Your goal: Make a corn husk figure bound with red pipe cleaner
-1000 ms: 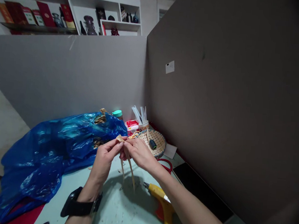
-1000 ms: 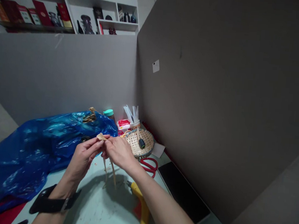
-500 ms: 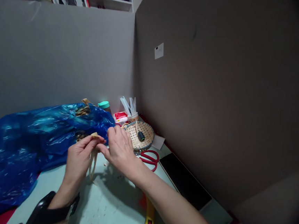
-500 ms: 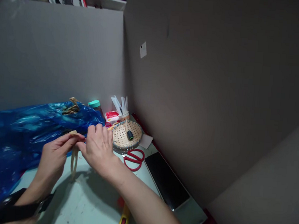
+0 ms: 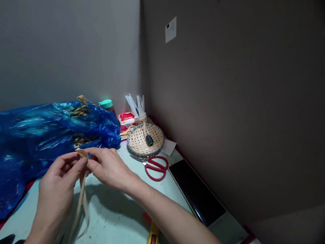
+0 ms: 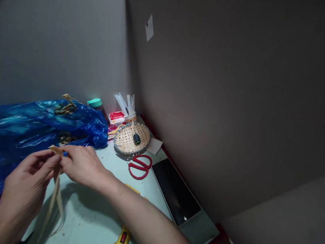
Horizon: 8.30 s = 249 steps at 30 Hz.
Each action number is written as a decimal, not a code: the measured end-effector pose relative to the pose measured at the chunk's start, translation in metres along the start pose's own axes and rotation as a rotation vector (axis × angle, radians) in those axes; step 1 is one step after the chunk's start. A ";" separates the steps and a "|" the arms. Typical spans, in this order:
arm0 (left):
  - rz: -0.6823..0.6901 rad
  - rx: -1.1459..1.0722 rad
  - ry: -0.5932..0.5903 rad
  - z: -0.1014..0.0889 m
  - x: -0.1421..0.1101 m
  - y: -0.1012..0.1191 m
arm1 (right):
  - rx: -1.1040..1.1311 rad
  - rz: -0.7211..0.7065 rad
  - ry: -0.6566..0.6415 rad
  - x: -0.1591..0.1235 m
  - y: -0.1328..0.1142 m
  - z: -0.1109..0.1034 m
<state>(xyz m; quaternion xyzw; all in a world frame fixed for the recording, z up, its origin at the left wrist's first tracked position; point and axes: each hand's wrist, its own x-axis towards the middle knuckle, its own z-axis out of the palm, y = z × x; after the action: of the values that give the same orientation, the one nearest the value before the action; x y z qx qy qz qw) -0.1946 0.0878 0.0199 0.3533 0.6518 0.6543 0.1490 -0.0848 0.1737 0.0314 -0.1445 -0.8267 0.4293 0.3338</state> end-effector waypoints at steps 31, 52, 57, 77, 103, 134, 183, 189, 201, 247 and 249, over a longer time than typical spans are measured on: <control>0.368 0.404 -0.053 -0.004 -0.061 -0.015 | 0.320 0.214 0.016 -0.054 0.004 0.021; -0.520 -0.314 -0.602 0.001 -0.056 -0.027 | 0.257 0.251 -0.084 -0.074 0.020 0.015; -0.589 -0.364 -0.599 -0.001 -0.057 -0.028 | 0.264 0.295 -0.127 -0.075 0.025 0.010; -0.218 0.194 -0.299 -0.011 -0.044 -0.039 | -0.449 0.171 -0.110 -0.073 0.009 0.000; -0.286 -0.160 -0.311 -0.005 -0.048 -0.038 | -0.103 0.219 -0.032 -0.081 -0.005 0.025; -0.315 -0.262 -0.517 -0.004 -0.045 -0.032 | 0.550 0.424 -0.298 -0.061 0.020 0.012; 0.524 0.561 -0.131 0.003 -0.076 -0.018 | 0.498 0.377 0.230 -0.062 0.031 0.026; 0.208 0.450 -0.109 -0.010 -0.057 -0.015 | 0.398 0.341 0.154 -0.063 0.026 0.027; -0.416 -0.028 -0.449 -0.013 -0.043 -0.037 | 0.184 0.201 -0.129 -0.065 0.023 0.018; -0.306 -0.226 -0.514 -0.003 -0.065 -0.013 | 0.544 0.357 0.112 -0.056 0.023 0.007; -0.275 -0.243 -0.515 -0.001 -0.066 -0.012 | 0.657 0.420 0.131 -0.056 0.024 0.008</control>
<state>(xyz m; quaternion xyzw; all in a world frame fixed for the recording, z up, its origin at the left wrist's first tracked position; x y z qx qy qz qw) -0.1519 0.0449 -0.0097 0.3955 0.5514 0.5902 0.4373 -0.0505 0.1539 -0.0152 -0.2229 -0.5746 0.7199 0.3192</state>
